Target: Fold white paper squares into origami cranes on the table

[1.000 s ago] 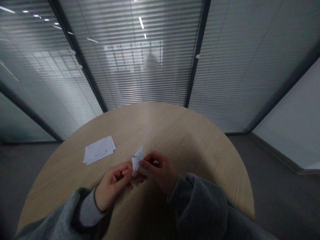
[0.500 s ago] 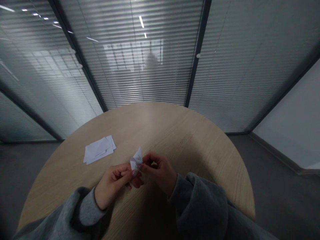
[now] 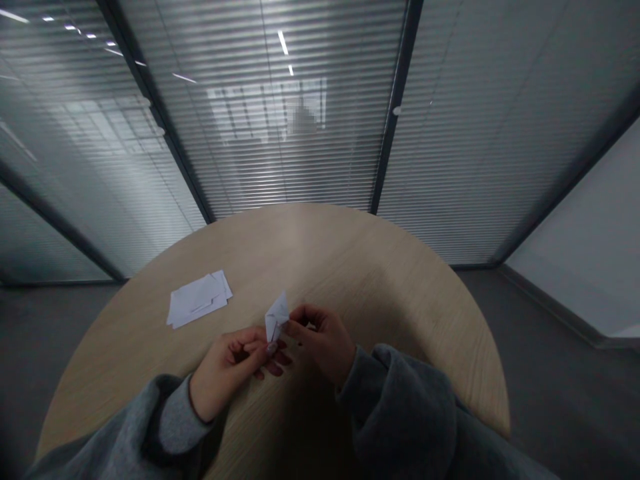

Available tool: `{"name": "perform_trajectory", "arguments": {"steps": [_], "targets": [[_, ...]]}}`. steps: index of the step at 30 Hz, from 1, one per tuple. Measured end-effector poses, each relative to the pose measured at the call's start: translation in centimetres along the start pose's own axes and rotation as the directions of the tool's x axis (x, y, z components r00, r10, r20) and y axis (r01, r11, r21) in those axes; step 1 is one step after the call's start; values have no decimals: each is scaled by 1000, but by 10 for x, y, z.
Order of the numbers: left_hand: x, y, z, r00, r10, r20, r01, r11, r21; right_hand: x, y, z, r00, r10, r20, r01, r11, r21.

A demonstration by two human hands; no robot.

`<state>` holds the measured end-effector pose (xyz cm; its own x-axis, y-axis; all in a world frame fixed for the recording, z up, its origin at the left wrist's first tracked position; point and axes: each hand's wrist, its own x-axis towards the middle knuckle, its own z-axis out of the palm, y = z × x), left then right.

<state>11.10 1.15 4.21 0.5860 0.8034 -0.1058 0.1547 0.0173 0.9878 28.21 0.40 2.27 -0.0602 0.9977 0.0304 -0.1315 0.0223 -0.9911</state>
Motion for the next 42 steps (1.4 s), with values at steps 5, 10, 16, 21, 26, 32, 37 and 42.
{"name": "perform_trajectory", "arguments": {"steps": [5, 10, 16, 21, 26, 32, 37, 42], "targets": [[0, 1, 0, 1000, -6, 9, 6, 999, 39, 1, 2, -1, 1000, -7, -2, 7, 1000, 16], [-1, 0, -1, 1000, 24, 20, -25, 998, 49, 1, 1, 0, 1000, -10, -4, 10, 999, 33], [-1, -1, -1, 999, 31, 32, -32, 999, 36, 1, 0, 1, 1000, 12, 15, -12, 999, 34], [0, -1, 1, 998, 50, 46, -52, 998, 43, -1, -4, 3, 998, 34, 58, -35, 999, 12], [1, -3, 1, 1000, 25, 9, -25, 999, 22, -3, -6, 4, 998, 10, 68, -9, 1000, -16], [3, -5, 1, 999, 48, 18, -47, 997, -63, -4, -6, 5, 998, -39, 57, 39, 999, -6], [3, -3, 3, 998, 61, 25, -58, 992, -108, -4, -8, 6, 995, -87, 56, 88, 996, -17], [2, -2, 2, 999, 52, 16, -50, 993, -104, -4, -7, 6, 1000, -31, 4, 31, 999, -9]]}}
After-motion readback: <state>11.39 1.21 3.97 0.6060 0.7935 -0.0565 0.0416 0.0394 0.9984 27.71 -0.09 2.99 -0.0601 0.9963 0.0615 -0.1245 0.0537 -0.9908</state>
